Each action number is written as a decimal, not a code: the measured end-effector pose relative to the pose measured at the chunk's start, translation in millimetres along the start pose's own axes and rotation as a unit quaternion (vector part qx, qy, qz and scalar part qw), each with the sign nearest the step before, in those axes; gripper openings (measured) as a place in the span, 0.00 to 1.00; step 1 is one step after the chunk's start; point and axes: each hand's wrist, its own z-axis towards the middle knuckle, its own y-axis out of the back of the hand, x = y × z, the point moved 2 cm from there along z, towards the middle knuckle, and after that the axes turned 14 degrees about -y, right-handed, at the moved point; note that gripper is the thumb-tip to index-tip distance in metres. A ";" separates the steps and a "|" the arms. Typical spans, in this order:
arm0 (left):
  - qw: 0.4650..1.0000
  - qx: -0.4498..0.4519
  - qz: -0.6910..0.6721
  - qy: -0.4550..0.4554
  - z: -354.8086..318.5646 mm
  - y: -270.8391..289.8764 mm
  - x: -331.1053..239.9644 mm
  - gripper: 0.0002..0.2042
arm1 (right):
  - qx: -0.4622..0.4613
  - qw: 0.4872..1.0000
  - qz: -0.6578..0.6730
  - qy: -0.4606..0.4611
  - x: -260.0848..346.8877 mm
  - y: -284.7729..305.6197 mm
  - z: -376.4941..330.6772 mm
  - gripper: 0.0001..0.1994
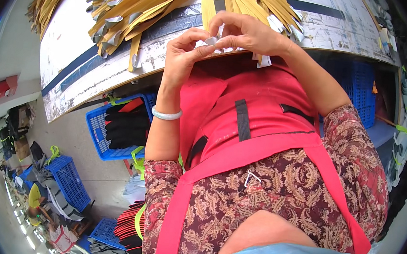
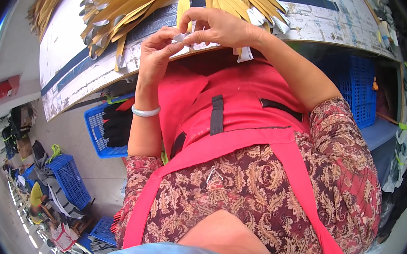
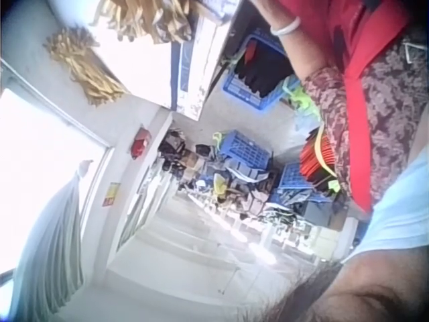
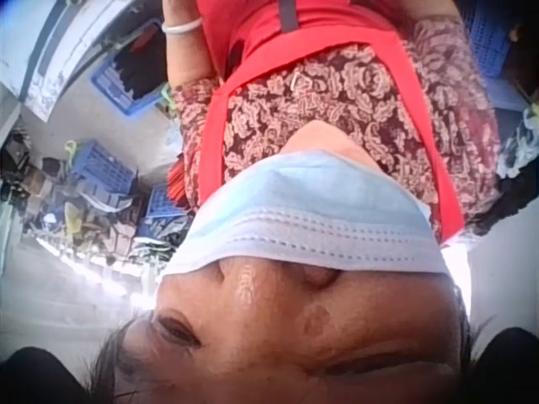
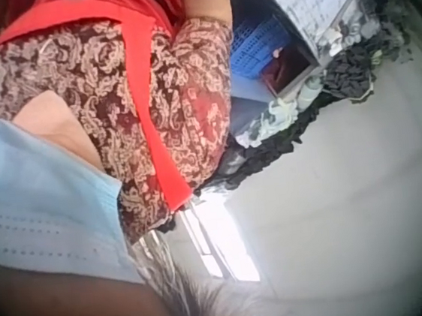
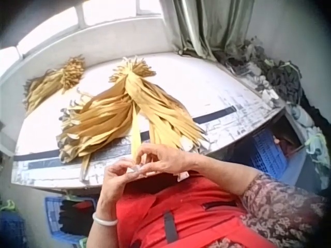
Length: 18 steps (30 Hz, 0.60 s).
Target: Applying tape to individual yellow fabric straps and bundling them together at a workshop bench.
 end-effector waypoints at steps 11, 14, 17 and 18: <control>0.992 -0.007 -0.119 0.038 9.0 2.1 8.5 0.07 | 0.141 0.985 0.098 -0.031 2.1 14.0 25.0 0.11; 0.990 -0.051 -0.126 0.026 8.0 0.2 3.8 0.07 | 0.111 0.987 0.117 -0.015 3.1 10.2 23.5 0.11; 0.994 -0.106 0.012 0.005 4.5 -4.8 2.6 0.07 | 0.044 0.988 0.141 -0.039 5.9 -0.8 16.1 0.09; 0.981 -0.107 0.156 -0.037 2.6 -9.7 3.7 0.07 | -0.080 0.996 0.005 0.047 6.1 -7.5 17.6 0.08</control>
